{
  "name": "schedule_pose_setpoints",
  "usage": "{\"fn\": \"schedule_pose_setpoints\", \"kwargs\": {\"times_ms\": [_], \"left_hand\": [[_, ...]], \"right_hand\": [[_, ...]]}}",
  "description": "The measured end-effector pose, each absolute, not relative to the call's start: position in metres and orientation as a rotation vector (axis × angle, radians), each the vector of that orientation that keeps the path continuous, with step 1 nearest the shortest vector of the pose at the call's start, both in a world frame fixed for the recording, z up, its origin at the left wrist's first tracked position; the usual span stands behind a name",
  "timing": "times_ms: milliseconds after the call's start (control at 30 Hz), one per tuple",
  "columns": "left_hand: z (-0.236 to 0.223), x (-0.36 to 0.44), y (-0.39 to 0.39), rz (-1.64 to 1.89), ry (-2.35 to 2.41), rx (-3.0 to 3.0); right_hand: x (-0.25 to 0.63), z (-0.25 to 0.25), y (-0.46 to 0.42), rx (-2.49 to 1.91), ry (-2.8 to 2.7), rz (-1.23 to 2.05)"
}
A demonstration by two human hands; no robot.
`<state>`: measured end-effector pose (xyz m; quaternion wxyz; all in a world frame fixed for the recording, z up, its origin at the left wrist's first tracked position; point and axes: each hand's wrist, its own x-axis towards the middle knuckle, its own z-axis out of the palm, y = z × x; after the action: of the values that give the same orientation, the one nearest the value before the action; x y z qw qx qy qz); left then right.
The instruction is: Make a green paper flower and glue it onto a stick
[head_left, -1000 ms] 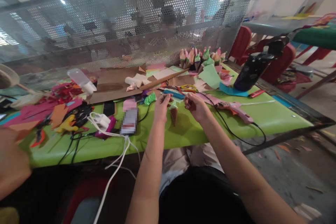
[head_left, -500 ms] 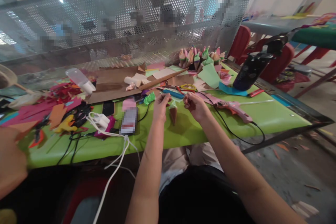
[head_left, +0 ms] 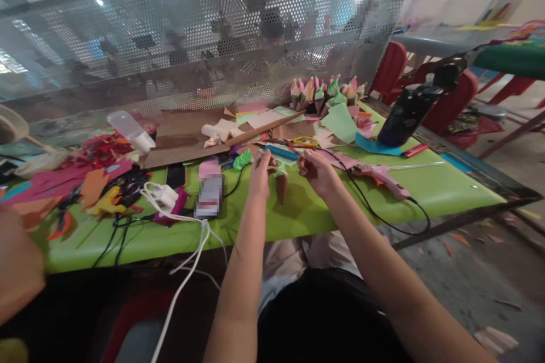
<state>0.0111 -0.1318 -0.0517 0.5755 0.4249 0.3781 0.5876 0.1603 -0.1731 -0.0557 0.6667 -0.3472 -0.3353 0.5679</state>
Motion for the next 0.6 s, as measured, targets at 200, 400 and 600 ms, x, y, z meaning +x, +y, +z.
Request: {"fn": "schedule_pose_setpoints", "kwargs": {"times_ms": [200, 400, 600], "left_hand": [[-0.051, 0.0109, -0.1317, 1.331, 0.939, 1.037], [-0.0515, 0.0106, -0.1328, 1.304, 0.938, 1.079], [-0.0535, 0.0101, -0.134, 1.322, 0.937, 1.098]], "right_hand": [[0.1611, -0.056, -0.173, -0.775, -0.76, 1.293], [0.1615, -0.0609, -0.1725, -0.766, -0.762, 1.291], [0.1636, -0.065, -0.1707, -0.76, -0.791, 1.284]]}}
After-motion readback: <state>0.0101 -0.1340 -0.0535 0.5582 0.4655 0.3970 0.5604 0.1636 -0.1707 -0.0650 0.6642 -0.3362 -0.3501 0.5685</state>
